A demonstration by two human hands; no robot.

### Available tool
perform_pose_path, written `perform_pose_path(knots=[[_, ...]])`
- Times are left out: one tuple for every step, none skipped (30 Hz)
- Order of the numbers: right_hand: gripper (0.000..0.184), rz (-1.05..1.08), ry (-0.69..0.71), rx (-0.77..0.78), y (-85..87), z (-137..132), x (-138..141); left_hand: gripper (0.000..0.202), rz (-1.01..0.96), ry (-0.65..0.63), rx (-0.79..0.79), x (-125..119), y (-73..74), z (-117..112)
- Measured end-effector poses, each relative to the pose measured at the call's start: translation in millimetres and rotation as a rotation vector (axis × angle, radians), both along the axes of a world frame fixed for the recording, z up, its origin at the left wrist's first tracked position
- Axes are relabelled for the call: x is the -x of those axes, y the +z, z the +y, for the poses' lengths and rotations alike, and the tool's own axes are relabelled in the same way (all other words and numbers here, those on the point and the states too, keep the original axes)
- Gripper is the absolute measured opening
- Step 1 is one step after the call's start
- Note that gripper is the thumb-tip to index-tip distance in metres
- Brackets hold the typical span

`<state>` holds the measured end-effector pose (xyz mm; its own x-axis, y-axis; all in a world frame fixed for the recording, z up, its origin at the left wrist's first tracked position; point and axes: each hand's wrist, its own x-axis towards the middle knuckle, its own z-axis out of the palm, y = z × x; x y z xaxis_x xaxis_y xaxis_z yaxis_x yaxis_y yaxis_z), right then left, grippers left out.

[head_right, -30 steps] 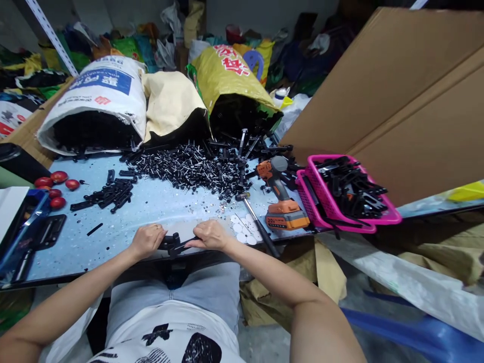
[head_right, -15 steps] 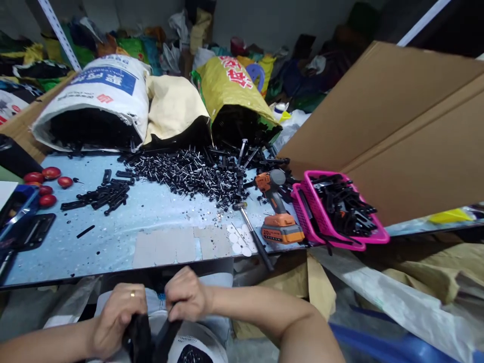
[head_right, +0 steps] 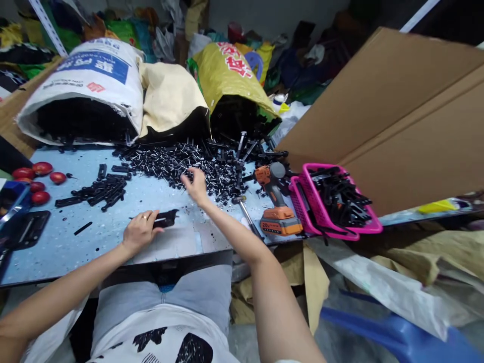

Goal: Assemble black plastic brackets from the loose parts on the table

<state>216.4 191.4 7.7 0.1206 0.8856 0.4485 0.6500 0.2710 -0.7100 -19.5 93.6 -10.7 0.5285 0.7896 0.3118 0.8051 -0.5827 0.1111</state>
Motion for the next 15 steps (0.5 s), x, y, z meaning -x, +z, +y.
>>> perform_pose_path(knots=[[0.038,-0.064,-0.141,0.039,1.9,25,-20,0.073,0.069,0.063,0.048,-3,-1.4,15],[0.039,-0.138,-0.253,0.089,3.3,47,-38,0.072,0.121,0.109,0.085,-6,-2.2,29],[0.041,-0.195,-0.337,0.151,3.9,67,-53,0.071,0.16,0.141,0.116,-11,-2.5,40],[0.044,-0.225,-0.395,0.205,3.7,84,-65,0.069,0.187,0.161,0.146,-17,-2.4,49],[0.047,-0.226,-0.415,0.259,2.7,98,-75,0.067,0.201,0.175,0.17,-22,-1.9,57],[0.051,-0.205,-0.404,0.313,1.1,111,-82,0.066,0.205,0.184,0.184,-27,-0.9,64],[0.054,-0.178,-0.382,0.355,-0.7,122,-87,0.064,0.199,0.186,0.182,-29,0.7,71],[0.056,-0.15,-0.352,0.388,-2.3,131,-91,0.062,0.183,0.189,0.164,-30,3.1,77],[0.057,-0.124,-0.323,0.41,-3.6,138,-95,0.061,0.158,0.197,0.135,-27,6.1,85],[0.056,-0.103,-0.303,0.42,-4.1,144,-98,0.059,0.129,0.217,0.107,-20,9.7,93],[0.052,-0.084,-0.29,0.422,-3.9,149,-100,0.057,0.098,0.254,0.094,-10,13.6,103],[0.048,-0.058,-0.281,0.421,-3.1,152,-103,0.055,0.067,0.319,0.098,4,17.4,115],[0.044,-0.026,-0.277,0.417,-1.7,153,-105,0.054,0.035,0.408,0.115,21,20.8,128],[0.041,0.012,-0.274,0.411,0.1,153,-107,0.052,0.003,0.509,0.148,39,23.4,142],[0.039,0.057,-0.268,0.406,2.2,150,-107,0.051,-0.034,0.631,0.168,59,24.9,157]])
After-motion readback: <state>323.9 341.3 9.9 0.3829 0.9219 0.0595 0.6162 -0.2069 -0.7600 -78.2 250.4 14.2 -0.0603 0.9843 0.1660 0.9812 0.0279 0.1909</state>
